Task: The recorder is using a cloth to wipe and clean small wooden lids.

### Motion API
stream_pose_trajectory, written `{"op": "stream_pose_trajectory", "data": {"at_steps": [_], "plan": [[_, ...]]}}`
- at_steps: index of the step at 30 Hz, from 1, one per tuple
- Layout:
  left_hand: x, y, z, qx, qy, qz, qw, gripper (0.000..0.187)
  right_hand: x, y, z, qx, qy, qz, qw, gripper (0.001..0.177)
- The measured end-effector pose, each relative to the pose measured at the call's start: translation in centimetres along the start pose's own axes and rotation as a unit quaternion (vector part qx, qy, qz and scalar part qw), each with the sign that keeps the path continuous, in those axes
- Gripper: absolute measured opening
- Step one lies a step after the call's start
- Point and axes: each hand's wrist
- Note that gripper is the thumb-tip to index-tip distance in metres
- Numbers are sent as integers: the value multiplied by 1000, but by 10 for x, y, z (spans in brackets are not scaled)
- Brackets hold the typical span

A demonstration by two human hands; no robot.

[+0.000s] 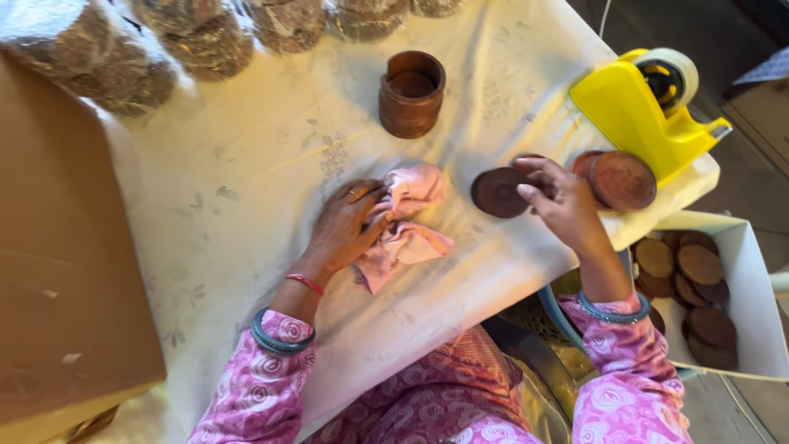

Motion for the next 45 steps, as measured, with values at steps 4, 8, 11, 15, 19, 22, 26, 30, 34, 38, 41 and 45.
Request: {"op": "stream_pose_trajectory", "data": {"at_steps": [4, 8, 11, 15, 19, 22, 26, 30, 34, 38, 41, 45], "plan": [[1, 2, -3, 12, 52, -3, 999, 51, 30, 2, 26, 86, -83, -22, 993, 38], [3, 10, -12, -128, 163, -59, 977, 47, 46, -29, 58, 88, -122, -13, 989, 40], [8, -4, 6, -407, 137, -119, 895, 55, 59, -46, 89, 133, -172, -34, 975, 39], [10, -14, 7, -818, 37, -166, 550, 75, 71, -72, 143, 169, -239, -95, 952, 37], [5, -31, -7, -830, 62, -120, 541, 76, 69, -90, 164, 75, -194, -140, 968, 37], [2, -56, -6, -795, 143, -121, 577, 73, 72, -68, 164, -77, -181, -223, 955, 38], [-2, -83, -6, -751, 233, -202, 584, 68, 56, -49, 163, -253, -322, -288, 865, 77], [-2, -92, -2, -729, 257, -240, 587, 64, 19, -69, 178, -299, -410, -198, 839, 108], [2, -90, 4, -730, 245, -230, 595, 63, 13, -53, 185, -284, -393, -348, 803, 90], [2, -87, 4, -725, 230, -232, 606, 62, 18, -56, 172, -374, -320, -363, 791, 75], [3, -88, 4, -722, 226, -243, 607, 63, 17, -69, 159, -455, -210, -305, 810, 69], [6, -89, 9, -715, 216, -246, 618, 64, 18, -45, 137, -409, -180, -232, 864, 62]]}}
Point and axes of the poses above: each hand's wrist, its own x-axis towards the middle knuckle, its own z-axis out of the palm, y = z × x, and after that the axes turned 11 degrees about x, right-handed
